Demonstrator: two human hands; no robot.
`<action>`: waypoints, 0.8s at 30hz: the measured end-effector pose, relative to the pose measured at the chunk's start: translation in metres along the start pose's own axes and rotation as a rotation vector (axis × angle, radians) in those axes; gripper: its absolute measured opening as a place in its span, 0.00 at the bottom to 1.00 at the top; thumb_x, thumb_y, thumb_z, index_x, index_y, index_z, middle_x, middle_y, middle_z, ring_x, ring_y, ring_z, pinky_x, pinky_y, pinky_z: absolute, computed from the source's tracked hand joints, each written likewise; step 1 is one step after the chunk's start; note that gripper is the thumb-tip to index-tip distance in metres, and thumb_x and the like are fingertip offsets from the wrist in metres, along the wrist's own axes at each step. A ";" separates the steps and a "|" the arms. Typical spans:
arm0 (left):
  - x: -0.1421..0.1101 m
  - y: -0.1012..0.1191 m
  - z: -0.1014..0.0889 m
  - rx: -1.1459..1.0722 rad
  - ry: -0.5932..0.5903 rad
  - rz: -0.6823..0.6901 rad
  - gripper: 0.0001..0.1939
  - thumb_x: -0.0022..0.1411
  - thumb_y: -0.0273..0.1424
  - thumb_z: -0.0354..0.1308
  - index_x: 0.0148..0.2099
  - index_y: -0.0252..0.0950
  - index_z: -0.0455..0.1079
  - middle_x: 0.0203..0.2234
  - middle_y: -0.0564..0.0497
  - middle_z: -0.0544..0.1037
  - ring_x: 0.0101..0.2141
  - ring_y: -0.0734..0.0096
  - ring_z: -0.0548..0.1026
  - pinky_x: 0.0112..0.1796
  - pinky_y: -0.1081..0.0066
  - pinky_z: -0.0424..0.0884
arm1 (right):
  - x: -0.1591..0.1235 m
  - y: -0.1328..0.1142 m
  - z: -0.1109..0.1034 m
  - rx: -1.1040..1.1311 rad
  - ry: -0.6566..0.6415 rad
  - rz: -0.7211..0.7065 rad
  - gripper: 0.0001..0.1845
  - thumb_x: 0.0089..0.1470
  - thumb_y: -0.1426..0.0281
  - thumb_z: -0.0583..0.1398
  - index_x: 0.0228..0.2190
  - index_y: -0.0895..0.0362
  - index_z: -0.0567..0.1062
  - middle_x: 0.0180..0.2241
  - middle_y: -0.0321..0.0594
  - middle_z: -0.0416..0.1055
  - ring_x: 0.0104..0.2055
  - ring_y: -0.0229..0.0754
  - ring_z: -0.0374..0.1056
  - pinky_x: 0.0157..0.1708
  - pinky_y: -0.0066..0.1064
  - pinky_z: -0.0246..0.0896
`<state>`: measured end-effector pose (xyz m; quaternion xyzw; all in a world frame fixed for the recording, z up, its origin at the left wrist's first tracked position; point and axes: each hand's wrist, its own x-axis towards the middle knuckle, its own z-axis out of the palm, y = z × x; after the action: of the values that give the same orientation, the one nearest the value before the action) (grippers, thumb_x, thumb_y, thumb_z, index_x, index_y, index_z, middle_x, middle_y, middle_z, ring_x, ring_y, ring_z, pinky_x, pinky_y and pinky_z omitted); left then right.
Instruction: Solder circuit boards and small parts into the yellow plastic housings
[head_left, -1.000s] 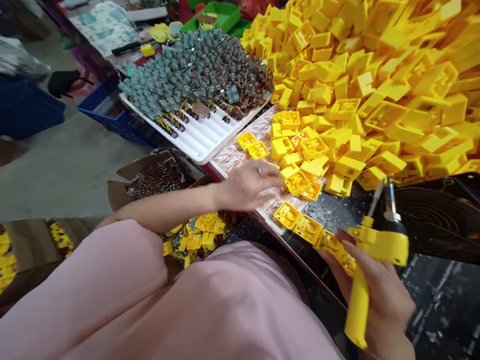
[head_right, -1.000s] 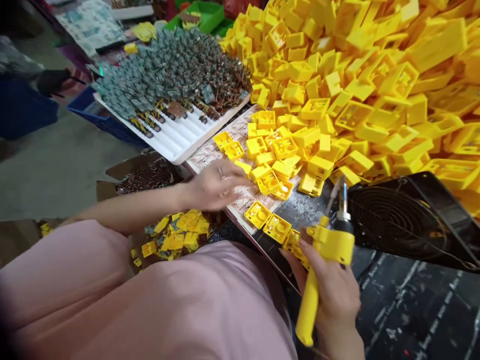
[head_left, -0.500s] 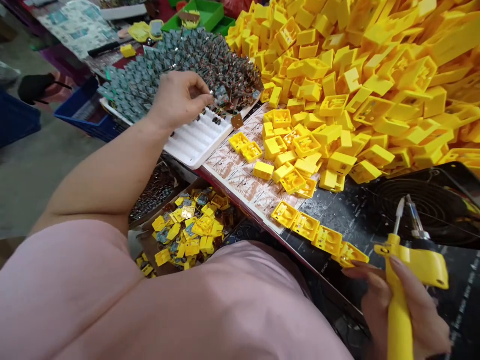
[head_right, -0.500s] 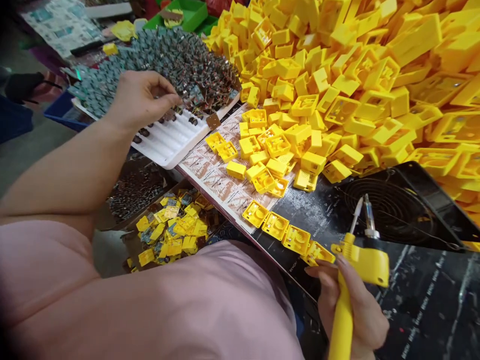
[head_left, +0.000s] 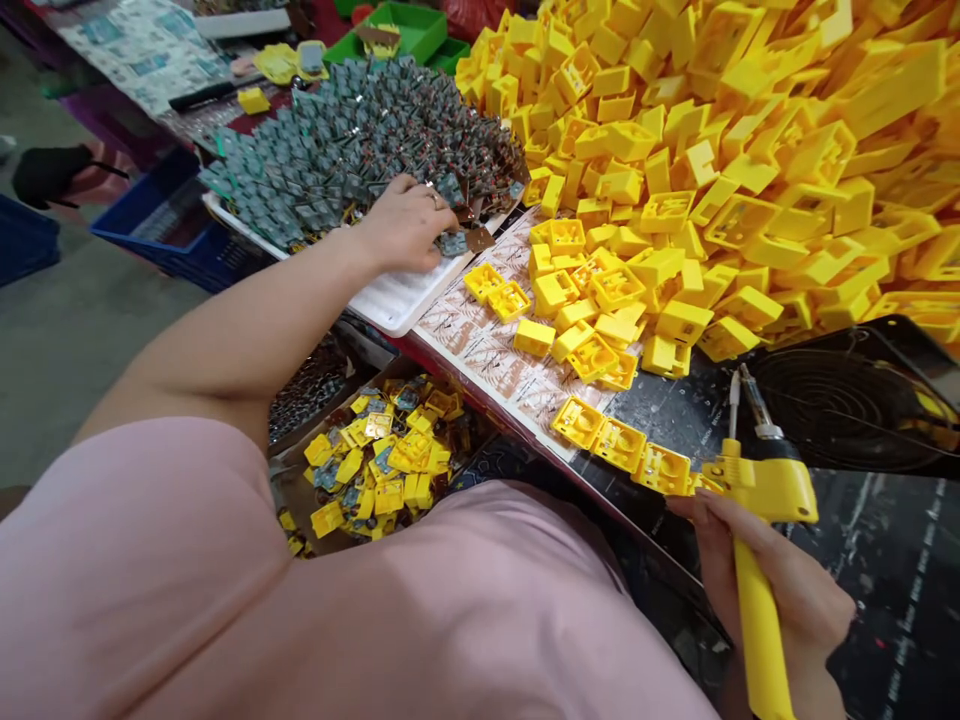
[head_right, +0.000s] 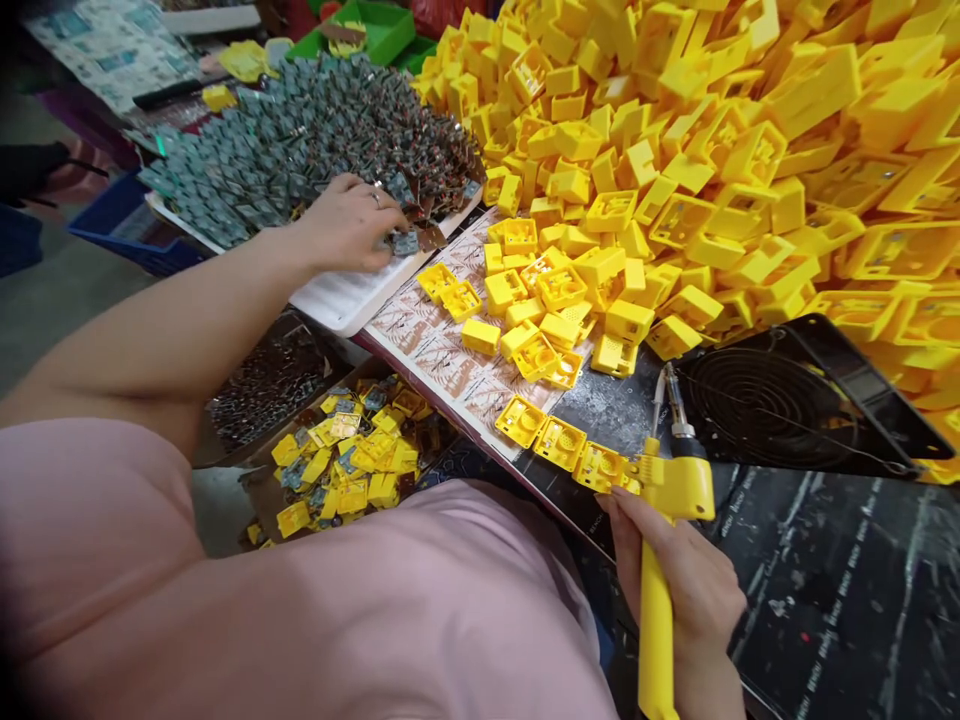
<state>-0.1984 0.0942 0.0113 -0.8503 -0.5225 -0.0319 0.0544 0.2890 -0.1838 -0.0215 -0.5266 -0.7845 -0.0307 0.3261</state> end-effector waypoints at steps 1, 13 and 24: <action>0.002 -0.006 0.004 -0.047 -0.009 -0.018 0.26 0.68 0.53 0.53 0.51 0.36 0.75 0.41 0.54 0.79 0.50 0.64 0.68 0.67 0.47 0.52 | 0.007 -0.005 -0.002 -0.040 0.021 -0.048 0.27 0.65 0.74 0.61 0.63 0.43 0.73 0.27 0.29 0.80 0.20 0.40 0.73 0.20 0.29 0.66; -0.008 0.064 -0.057 -0.766 0.366 -0.111 0.22 0.69 0.53 0.55 0.46 0.41 0.76 0.38 0.52 0.84 0.38 0.70 0.77 0.41 0.64 0.72 | 0.040 -0.026 0.003 -0.011 0.081 -0.145 0.11 0.66 0.74 0.61 0.46 0.51 0.80 0.28 0.31 0.82 0.22 0.39 0.77 0.24 0.23 0.73; -0.068 0.248 -0.036 -1.382 -0.219 0.253 0.21 0.62 0.28 0.66 0.56 0.37 0.72 0.38 0.49 0.83 0.35 0.71 0.81 0.36 0.74 0.74 | 0.064 -0.063 0.027 0.433 0.167 0.011 0.19 0.56 0.72 0.72 0.45 0.50 0.72 0.36 0.29 0.81 0.33 0.37 0.81 0.36 0.23 0.78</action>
<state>-0.0080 -0.0817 0.0251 -0.7427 -0.2826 -0.2638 -0.5467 0.2081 -0.1494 0.0109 -0.4443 -0.7401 0.0967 0.4955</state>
